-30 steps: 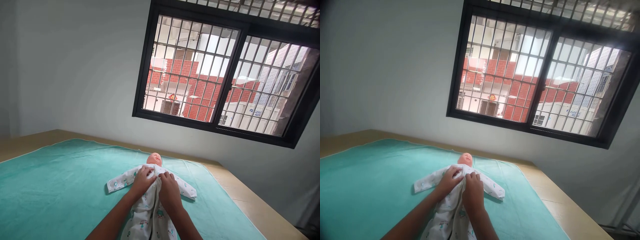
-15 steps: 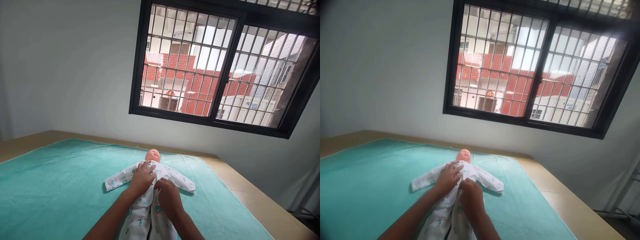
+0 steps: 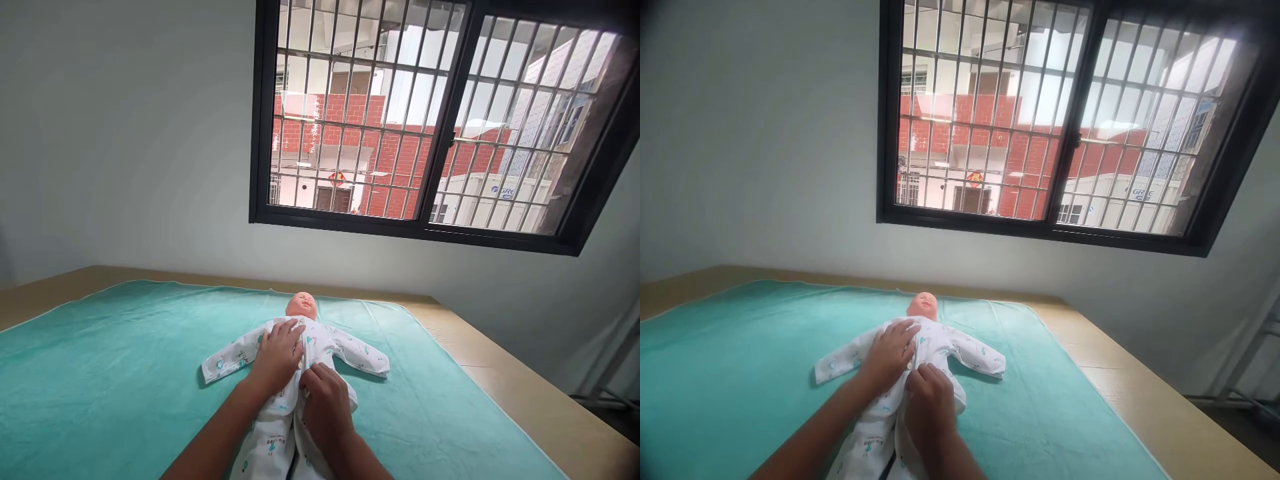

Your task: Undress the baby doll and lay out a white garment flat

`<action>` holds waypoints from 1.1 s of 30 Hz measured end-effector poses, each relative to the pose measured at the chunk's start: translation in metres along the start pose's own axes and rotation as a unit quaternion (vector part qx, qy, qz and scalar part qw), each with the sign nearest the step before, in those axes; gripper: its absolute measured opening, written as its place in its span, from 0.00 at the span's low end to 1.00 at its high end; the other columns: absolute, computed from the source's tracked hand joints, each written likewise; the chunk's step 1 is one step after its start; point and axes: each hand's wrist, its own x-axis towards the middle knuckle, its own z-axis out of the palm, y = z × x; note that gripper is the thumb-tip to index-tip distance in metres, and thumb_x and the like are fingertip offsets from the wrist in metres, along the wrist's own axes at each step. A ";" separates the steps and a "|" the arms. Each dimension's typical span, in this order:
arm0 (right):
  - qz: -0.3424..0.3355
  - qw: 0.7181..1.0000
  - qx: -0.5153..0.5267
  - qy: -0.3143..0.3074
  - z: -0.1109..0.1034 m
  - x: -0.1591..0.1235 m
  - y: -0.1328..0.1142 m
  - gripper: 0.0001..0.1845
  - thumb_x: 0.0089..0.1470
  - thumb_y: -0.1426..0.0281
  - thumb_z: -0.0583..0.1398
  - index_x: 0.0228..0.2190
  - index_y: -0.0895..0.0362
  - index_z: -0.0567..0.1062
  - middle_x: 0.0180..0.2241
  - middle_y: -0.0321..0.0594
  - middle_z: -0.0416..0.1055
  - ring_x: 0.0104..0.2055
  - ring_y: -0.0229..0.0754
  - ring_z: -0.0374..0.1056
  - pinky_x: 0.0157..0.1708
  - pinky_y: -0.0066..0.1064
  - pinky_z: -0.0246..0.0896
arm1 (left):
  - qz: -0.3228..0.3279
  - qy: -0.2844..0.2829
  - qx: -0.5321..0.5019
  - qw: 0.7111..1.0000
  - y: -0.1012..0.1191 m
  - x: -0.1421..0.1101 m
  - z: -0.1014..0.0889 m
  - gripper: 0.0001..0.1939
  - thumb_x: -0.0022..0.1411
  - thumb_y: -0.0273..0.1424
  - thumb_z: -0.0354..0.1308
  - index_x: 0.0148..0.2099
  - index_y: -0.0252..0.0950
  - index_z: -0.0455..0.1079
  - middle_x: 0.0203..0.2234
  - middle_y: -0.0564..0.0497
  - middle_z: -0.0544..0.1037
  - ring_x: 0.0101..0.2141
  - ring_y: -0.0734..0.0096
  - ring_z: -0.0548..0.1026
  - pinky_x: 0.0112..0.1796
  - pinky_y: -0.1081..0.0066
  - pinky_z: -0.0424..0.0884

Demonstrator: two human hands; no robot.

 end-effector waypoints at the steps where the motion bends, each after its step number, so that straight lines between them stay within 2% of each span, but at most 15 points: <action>1: 0.008 1.000 0.005 0.000 0.001 -0.001 0.000 0.14 0.40 0.86 0.51 0.19 0.57 0.67 0.20 0.36 0.65 0.25 0.37 0.57 0.27 0.31 0.41 | -0.003 0.000 0.009 1.000 -0.001 0.000 0.001 0.23 0.65 0.32 0.43 0.61 0.46 0.62 0.61 0.50 0.64 0.58 0.58 0.61 0.54 0.52 0.58; 7: 0.021 0.999 0.045 0.002 0.003 -0.008 0.004 0.13 0.42 0.86 0.51 0.20 0.57 0.67 0.21 0.36 0.66 0.27 0.37 0.59 0.28 0.30 0.42 | 0.009 -0.008 0.050 0.999 0.001 0.004 0.003 0.24 0.64 0.32 0.43 0.61 0.46 0.62 0.59 0.47 0.65 0.57 0.57 0.61 0.53 0.52 0.61; 14: 0.031 0.998 0.053 0.015 0.004 -0.010 0.005 0.13 0.39 0.86 0.52 0.20 0.57 0.67 0.22 0.36 0.66 0.27 0.38 0.59 0.28 0.30 0.42 | -0.022 -0.032 0.068 0.997 0.007 0.015 0.004 0.24 0.64 0.31 0.41 0.60 0.44 0.63 0.58 0.47 0.66 0.56 0.55 0.62 0.52 0.51 0.62; 20: 0.030 0.996 0.079 0.021 0.004 -0.009 0.005 0.14 0.38 0.86 0.52 0.21 0.56 0.67 0.22 0.35 0.65 0.27 0.38 0.59 0.28 0.31 0.42 | -0.022 -0.011 0.059 0.998 0.001 0.015 0.010 0.25 0.65 0.30 0.40 0.62 0.36 0.59 0.59 0.43 0.64 0.56 0.56 0.61 0.52 0.54 0.62; 23: 0.022 0.996 0.085 0.032 0.004 -0.008 0.005 0.13 0.37 0.86 0.52 0.20 0.56 0.66 0.21 0.35 0.64 0.26 0.38 0.58 0.27 0.31 0.41 | -0.013 0.010 0.037 0.999 0.000 0.014 0.011 0.23 0.66 0.30 0.40 0.62 0.41 0.58 0.59 0.45 0.64 0.56 0.58 0.61 0.51 0.55 0.63; 27: 0.023 0.995 0.091 0.042 0.004 -0.007 0.004 0.12 0.38 0.86 0.51 0.20 0.56 0.66 0.21 0.35 0.63 0.26 0.38 0.57 0.27 0.31 0.40 | -0.016 0.006 0.023 1.000 0.004 0.013 0.007 0.21 0.67 0.32 0.40 0.58 0.48 0.64 0.56 0.50 0.67 0.54 0.60 0.63 0.50 0.58 0.63; 33: 0.023 0.994 0.096 0.038 0.004 -0.007 0.004 0.13 0.38 0.86 0.51 0.20 0.56 0.66 0.21 0.35 0.64 0.26 0.38 0.58 0.27 0.31 0.41 | -0.016 0.019 0.042 0.999 0.008 0.014 0.003 0.19 0.67 0.32 0.41 0.54 0.45 0.68 0.53 0.50 0.70 0.53 0.62 0.65 0.51 0.62 0.62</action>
